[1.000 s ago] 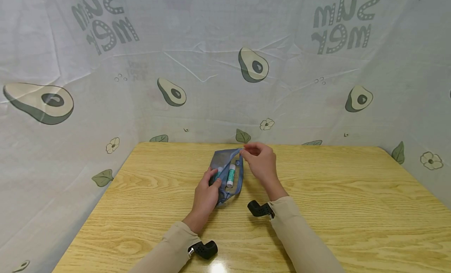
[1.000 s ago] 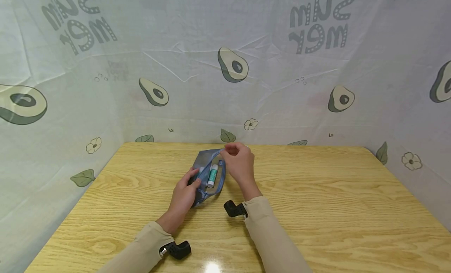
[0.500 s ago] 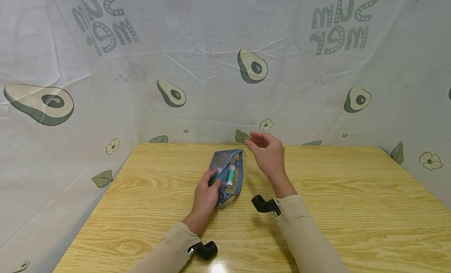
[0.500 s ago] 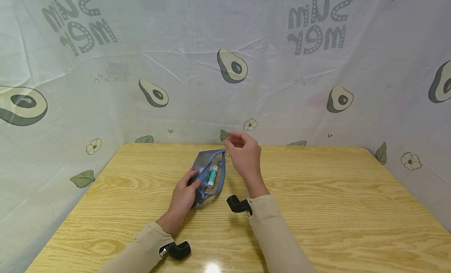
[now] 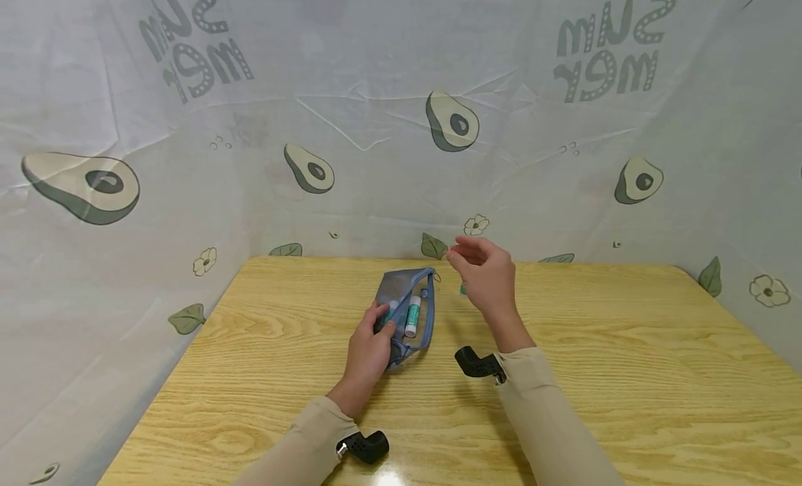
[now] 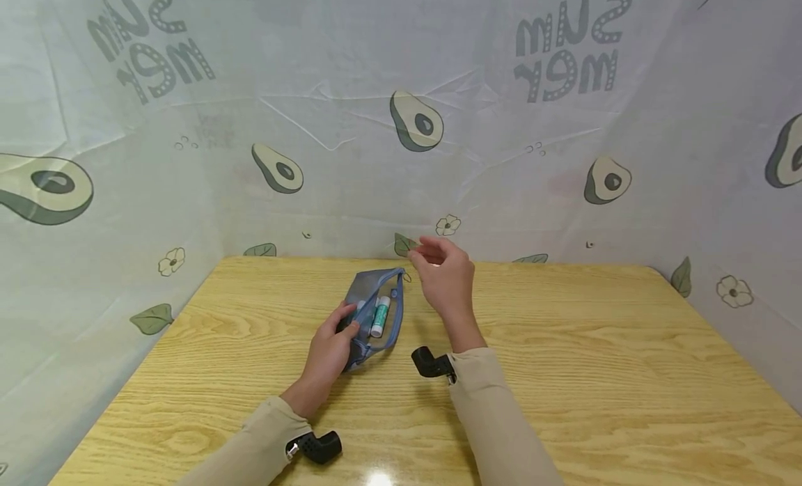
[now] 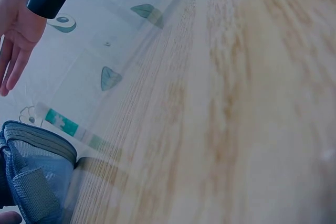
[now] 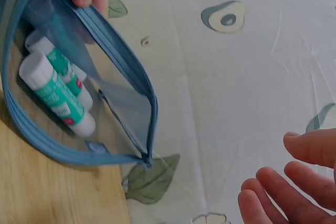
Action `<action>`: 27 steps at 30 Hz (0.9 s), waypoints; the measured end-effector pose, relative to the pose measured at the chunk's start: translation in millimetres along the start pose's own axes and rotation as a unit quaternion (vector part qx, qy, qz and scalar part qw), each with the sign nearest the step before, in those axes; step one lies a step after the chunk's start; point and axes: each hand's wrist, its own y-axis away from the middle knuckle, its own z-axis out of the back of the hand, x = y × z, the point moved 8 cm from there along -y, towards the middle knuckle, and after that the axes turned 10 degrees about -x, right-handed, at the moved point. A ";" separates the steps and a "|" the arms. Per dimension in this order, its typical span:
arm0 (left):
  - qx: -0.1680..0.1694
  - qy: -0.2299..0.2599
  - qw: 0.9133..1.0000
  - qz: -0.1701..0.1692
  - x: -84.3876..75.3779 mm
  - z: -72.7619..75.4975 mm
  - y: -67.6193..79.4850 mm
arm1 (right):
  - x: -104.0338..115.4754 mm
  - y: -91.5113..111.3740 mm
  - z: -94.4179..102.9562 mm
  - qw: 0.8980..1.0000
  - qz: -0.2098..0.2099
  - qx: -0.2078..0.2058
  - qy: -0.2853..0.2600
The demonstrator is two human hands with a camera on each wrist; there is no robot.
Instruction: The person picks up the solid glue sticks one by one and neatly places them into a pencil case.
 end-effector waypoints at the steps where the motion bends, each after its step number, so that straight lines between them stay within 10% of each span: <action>1: 0.000 0.000 1.000 0.000 0.1 0.2 0.1 | -1.2 -1.1 1.7 1.000 -0.004 -0.003 0.000; 27: 0.002 0.004 1.000 -0.003 0.1 -0.2 -0.7 | -34.2 -19.8 32.5 0.997 -0.052 -0.057 0.016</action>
